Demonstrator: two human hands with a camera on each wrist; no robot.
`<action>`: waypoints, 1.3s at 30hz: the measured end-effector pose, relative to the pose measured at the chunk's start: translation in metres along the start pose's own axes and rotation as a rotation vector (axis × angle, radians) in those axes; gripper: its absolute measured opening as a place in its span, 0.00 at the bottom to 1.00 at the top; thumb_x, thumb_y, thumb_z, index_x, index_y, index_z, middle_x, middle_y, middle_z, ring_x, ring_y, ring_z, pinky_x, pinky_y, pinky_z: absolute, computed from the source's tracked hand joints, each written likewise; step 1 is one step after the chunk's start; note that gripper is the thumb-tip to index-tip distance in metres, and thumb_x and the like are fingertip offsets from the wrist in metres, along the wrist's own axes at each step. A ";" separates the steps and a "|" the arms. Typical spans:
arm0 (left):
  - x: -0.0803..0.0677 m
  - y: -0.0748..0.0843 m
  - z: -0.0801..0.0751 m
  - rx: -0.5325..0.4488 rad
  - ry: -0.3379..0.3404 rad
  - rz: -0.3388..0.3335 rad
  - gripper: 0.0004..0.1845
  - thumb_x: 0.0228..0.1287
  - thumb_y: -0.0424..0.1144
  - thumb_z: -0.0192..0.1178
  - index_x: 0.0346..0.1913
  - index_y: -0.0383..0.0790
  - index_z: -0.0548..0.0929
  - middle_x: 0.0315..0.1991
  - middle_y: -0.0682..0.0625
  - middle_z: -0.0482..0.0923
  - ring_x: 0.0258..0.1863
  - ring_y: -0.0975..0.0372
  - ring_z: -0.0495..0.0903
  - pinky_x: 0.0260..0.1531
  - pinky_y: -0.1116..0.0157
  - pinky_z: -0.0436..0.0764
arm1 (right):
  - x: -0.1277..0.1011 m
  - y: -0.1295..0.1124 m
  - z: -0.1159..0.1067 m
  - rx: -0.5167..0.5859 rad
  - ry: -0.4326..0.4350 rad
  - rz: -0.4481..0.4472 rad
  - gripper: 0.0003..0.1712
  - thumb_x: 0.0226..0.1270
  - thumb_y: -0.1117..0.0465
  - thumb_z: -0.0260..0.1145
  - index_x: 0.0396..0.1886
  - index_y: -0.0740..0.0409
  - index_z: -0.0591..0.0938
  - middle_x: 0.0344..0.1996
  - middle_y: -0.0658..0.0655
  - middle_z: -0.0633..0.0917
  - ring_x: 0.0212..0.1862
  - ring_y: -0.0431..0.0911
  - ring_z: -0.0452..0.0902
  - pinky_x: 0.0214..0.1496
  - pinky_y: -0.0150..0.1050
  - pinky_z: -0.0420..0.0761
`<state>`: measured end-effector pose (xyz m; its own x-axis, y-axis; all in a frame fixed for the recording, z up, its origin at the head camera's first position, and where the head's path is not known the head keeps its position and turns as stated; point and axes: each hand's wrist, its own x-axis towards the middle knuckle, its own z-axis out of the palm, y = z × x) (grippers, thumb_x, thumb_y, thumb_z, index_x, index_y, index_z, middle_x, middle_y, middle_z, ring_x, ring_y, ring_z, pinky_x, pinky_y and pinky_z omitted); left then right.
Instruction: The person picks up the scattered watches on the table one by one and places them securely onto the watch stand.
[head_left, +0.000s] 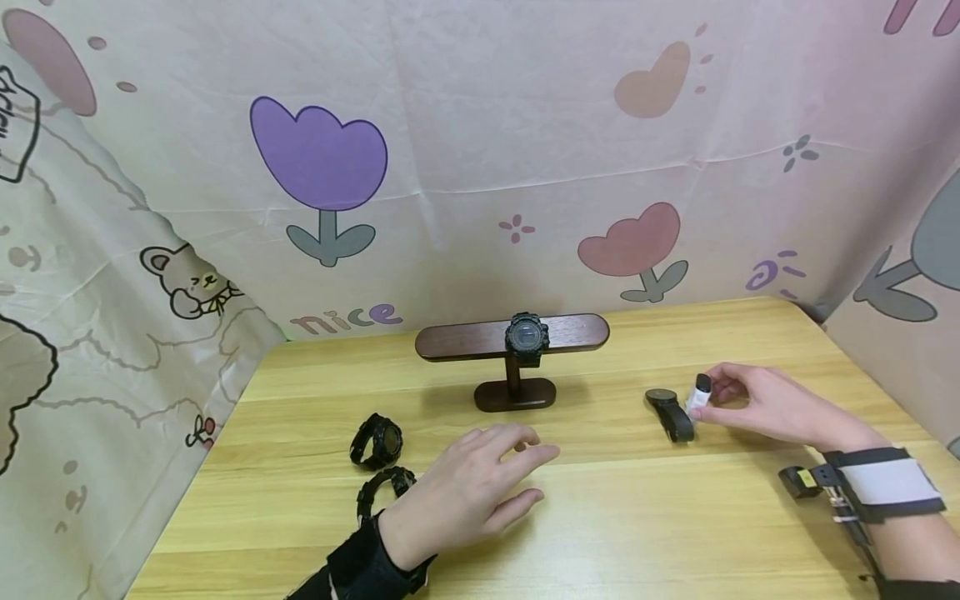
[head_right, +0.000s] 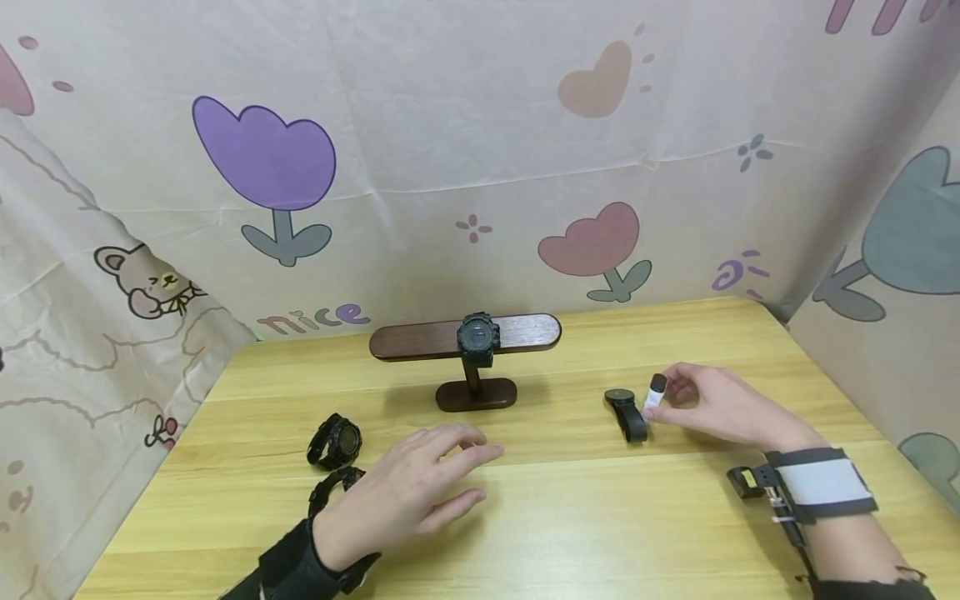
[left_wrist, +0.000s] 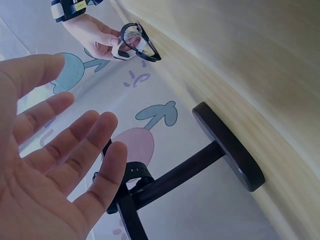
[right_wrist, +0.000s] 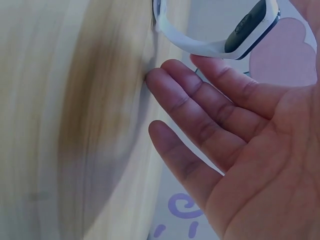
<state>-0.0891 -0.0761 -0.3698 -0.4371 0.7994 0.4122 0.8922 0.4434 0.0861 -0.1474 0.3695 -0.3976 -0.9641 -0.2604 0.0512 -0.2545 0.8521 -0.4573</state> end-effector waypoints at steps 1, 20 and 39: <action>0.000 0.000 0.000 -0.002 -0.002 0.000 0.25 0.73 0.44 0.70 0.70 0.48 0.80 0.60 0.52 0.82 0.55 0.62 0.84 0.54 0.62 0.86 | 0.000 0.000 0.000 0.000 0.001 -0.005 0.33 0.63 0.44 0.81 0.56 0.63 0.85 0.44 0.50 0.91 0.44 0.42 0.87 0.50 0.38 0.87; 0.000 -0.002 0.002 0.015 -0.014 -0.003 0.24 0.74 0.45 0.70 0.69 0.49 0.80 0.61 0.52 0.82 0.57 0.62 0.84 0.58 0.61 0.86 | -0.002 -0.008 -0.005 0.002 0.119 -0.054 0.28 0.51 0.42 0.88 0.46 0.44 0.83 0.46 0.47 0.90 0.49 0.35 0.83 0.53 0.39 0.83; 0.000 -0.003 0.003 0.016 -0.011 0.002 0.24 0.73 0.45 0.70 0.68 0.48 0.80 0.60 0.52 0.82 0.54 0.62 0.84 0.56 0.62 0.86 | -0.002 -0.009 -0.003 0.035 0.260 -0.141 0.33 0.43 0.54 0.92 0.47 0.45 0.81 0.48 0.50 0.87 0.52 0.25 0.79 0.56 0.10 0.69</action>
<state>-0.0921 -0.0760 -0.3727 -0.4363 0.8047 0.4027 0.8913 0.4478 0.0708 -0.1431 0.3632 -0.3909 -0.9076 -0.2458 0.3403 -0.3886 0.7985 -0.4597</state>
